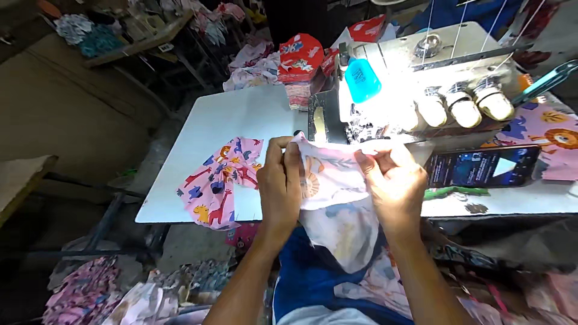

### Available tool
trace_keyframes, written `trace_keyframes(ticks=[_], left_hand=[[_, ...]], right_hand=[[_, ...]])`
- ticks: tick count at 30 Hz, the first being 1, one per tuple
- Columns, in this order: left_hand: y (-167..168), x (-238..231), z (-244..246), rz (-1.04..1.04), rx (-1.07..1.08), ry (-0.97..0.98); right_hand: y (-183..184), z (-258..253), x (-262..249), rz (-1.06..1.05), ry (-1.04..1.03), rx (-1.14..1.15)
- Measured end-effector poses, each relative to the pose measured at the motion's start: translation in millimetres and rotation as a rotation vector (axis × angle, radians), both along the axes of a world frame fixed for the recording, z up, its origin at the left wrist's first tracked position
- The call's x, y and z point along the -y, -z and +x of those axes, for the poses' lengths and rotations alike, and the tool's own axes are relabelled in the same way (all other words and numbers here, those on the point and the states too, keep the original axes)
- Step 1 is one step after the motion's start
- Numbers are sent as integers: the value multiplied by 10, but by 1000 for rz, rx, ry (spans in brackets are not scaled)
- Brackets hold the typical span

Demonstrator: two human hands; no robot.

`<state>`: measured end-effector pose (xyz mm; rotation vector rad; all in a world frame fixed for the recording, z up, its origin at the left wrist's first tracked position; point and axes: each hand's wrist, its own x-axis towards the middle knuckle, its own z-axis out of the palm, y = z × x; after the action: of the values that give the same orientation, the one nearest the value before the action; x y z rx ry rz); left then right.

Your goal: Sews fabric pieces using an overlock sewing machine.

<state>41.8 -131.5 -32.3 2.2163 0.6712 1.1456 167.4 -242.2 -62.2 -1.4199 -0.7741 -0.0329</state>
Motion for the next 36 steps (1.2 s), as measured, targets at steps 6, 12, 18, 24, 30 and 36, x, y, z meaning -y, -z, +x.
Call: trace_keyframes(ticks=[6,12,18,24,30,36], left_hand=[[-20,-271,-18,-131,-135,149],[-107,-330,7,-271,-93,251],[-183,-298,-145,-441,-72,422],[-98,-426,-105,-252,-60,175],[-46,-502,79,-83,-189,94],[-77,-463,345,-131,-116,494]], right_hand=[[93,101,-128,-11,2,41],[120,101,-124,13,-41,14],[113,116,-98,42,-110,-44],[87,128,-112,119,-140,-49],[52,131,-148,67,-124,13],[38,119,-156,110,-149,59]])
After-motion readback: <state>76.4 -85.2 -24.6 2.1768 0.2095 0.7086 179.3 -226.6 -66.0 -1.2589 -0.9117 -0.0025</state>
